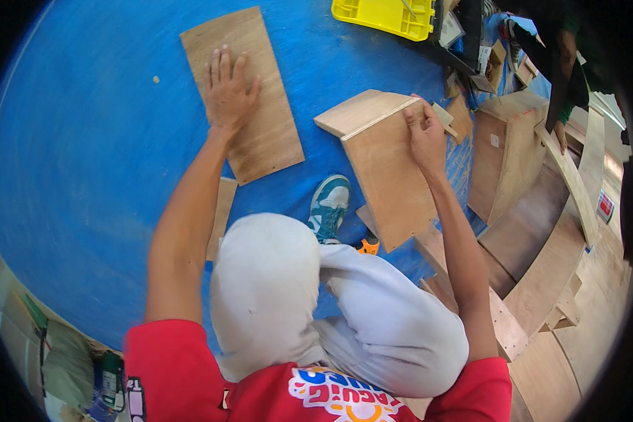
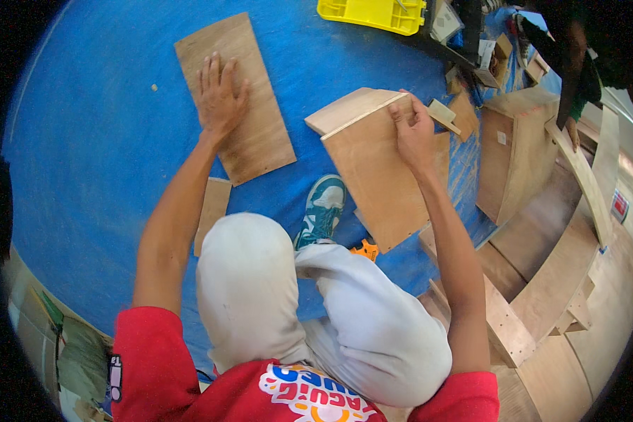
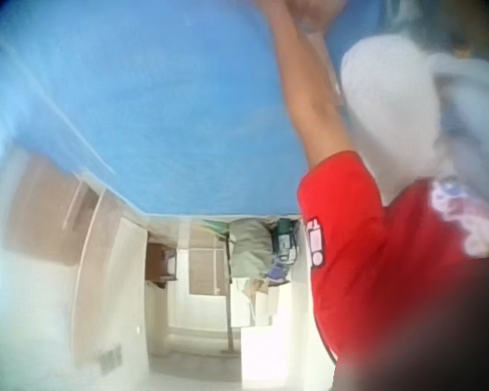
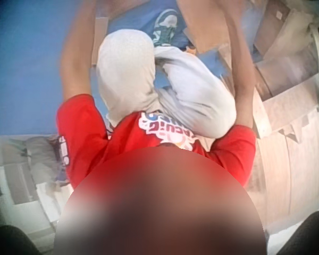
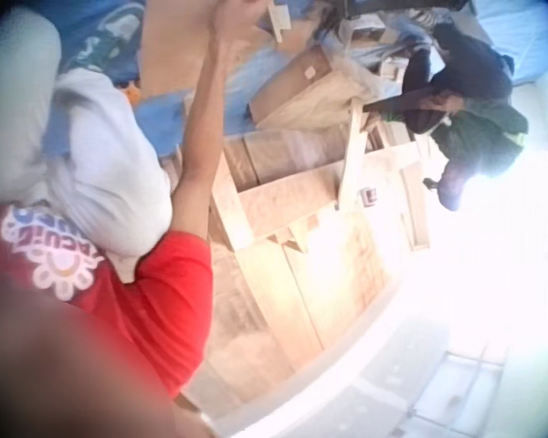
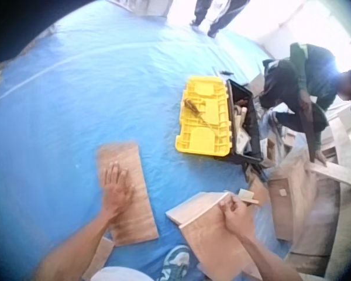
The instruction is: The person assembles a small wooden structure by joining plywood pieces with screws. They use a cordless drill to drive screws, a pencil and ruler to mark measurements, and handle multiple wooden parts on a blue tarp-covered floor.
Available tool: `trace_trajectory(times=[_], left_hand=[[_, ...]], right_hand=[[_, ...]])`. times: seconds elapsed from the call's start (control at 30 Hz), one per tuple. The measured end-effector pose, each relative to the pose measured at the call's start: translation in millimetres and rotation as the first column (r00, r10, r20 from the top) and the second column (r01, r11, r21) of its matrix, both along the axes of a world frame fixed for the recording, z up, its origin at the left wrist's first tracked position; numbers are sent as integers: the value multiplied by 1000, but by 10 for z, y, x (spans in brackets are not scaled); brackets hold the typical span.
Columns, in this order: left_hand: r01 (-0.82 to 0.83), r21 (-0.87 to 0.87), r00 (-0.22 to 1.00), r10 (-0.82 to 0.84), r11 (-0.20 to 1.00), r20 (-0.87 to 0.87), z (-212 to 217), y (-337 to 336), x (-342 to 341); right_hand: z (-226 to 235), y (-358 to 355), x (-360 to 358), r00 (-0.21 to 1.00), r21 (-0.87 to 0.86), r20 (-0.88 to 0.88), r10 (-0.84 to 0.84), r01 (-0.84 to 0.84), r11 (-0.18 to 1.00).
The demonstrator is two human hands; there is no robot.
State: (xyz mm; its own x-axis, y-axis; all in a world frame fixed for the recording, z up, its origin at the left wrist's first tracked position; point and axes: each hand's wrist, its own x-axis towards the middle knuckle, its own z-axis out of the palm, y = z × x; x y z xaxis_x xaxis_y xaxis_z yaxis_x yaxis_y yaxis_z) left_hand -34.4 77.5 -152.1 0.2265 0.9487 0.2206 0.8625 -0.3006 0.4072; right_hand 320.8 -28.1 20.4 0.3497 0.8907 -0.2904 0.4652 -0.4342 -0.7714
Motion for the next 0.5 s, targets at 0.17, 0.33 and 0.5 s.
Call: trace_trajectory(times=[0.17, 0.33, 0.5], left_hand=[[-17, -62, 998, 13, 998, -69, 97, 30, 26], [3, -93, 996, -12, 996, -92, 156, 43, 43], [22, -116, 993, -35, 993, -112, 165, 77, 70]], right_hand=[[174, 148, 95, 974, -167, -211, -87, 51, 985], [196, 227, 226, 948, -362, -290, -134, 21, 932], [255, 256, 310, 887, -394, -424, -182, 0, 919]])
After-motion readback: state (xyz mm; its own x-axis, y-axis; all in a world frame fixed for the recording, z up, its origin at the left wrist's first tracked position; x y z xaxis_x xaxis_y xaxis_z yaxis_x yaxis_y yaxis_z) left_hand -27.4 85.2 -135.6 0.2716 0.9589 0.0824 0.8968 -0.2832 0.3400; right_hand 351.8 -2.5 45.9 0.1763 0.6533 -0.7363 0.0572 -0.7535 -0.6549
